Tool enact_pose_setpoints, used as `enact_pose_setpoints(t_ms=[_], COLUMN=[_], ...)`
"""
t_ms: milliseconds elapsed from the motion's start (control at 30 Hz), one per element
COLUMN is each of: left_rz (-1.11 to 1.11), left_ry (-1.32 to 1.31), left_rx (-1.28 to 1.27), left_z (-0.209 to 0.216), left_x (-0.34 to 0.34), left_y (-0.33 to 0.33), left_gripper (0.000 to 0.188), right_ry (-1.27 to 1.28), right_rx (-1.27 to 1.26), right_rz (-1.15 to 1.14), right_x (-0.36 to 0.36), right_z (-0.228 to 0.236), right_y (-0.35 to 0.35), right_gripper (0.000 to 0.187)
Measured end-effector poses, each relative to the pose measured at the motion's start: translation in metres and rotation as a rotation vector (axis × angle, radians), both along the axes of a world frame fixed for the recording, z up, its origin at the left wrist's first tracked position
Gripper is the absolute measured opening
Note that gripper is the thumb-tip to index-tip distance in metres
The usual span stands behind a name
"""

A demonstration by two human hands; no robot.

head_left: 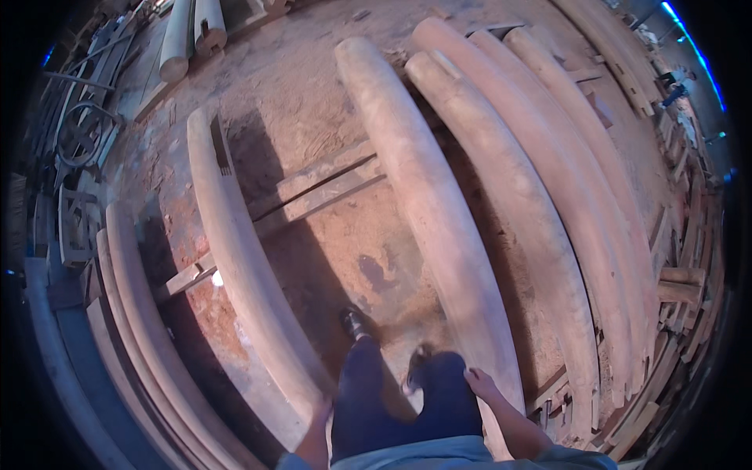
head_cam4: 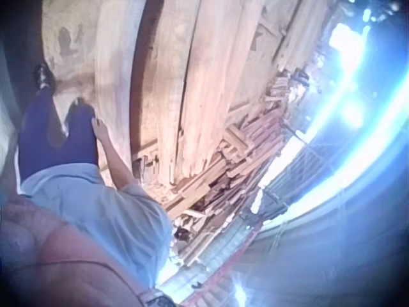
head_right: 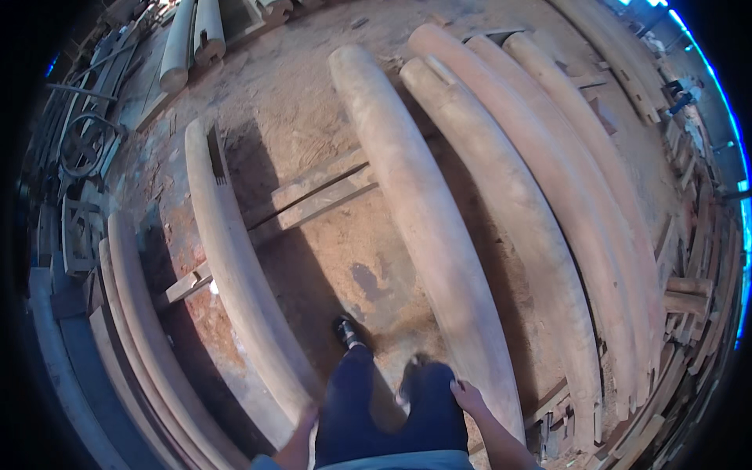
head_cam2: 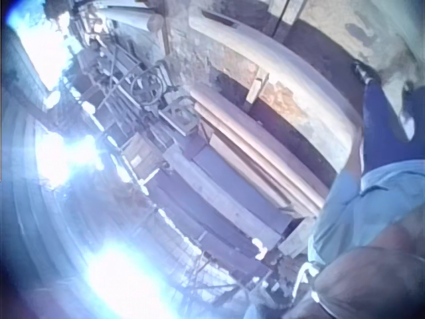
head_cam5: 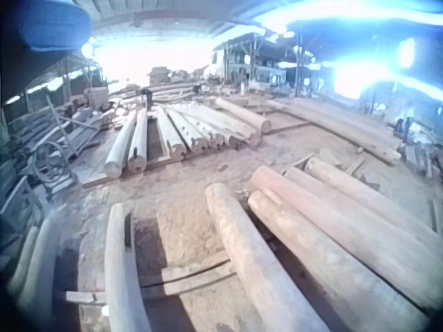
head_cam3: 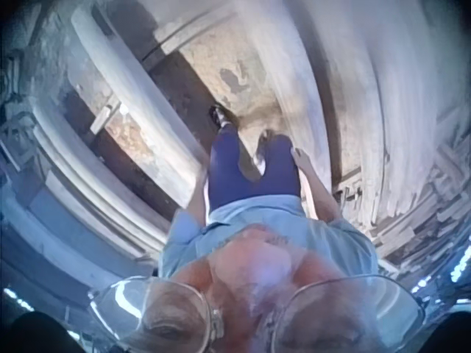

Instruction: The person kneels and fits small wooden blocks into notches on a large curved wooden piece, then uses a curved wooden tool to press and adjust the fit. The person repeatedly checks alignment and repositions the blocks.

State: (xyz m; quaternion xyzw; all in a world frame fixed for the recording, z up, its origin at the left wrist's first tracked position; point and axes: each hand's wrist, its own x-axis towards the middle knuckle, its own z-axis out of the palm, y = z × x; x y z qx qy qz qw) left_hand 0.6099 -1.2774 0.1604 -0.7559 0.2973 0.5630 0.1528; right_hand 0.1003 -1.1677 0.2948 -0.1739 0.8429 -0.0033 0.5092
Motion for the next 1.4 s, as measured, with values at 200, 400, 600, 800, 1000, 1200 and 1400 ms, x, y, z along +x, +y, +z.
enact_pose_setpoints(t_ms=[200,400,600,800,1000,1200,1400], left_rz=[0.062,0.357,0.341,0.488,0.392,0.317,0.161], left_ry=[0.132,0.241,0.475,0.709,0.684,0.641,0.639], left_rx=[-0.458,-0.245,-0.119,-0.035,0.046,0.049,0.054], left_z=[0.022,-0.024,-0.174,-0.375,-0.445,-0.462,-0.415], left_x=[-0.13,-0.279,-0.452,-0.485,-0.521,-0.505,-0.484], left_y=[-0.28,-0.428,-0.548,-0.65,-0.663,-0.682,-0.701], left_gripper=[0.033,0.021,0.017,0.018,0.02,0.025,0.03], right_ry=[-0.17,-0.132,-0.075,0.113,0.107,0.054,0.019], right_rx=[-0.123,0.081,0.093,0.018,0.101,0.106,0.111], right_rz=[-0.014,0.208,0.02,-0.192,-0.473,-0.573,-0.679], right_x=[0.021,-0.009,-0.024,-0.031,0.006,0.027,0.053], right_z=[0.021,0.004,-0.006,-0.015,-0.012,-0.01,-0.009], right_y=[-0.181,-0.306,-0.343,-0.375,-0.394,-0.406,-0.406], right_gripper=[0.088,0.083,0.074,0.063,0.059,0.059,0.059])
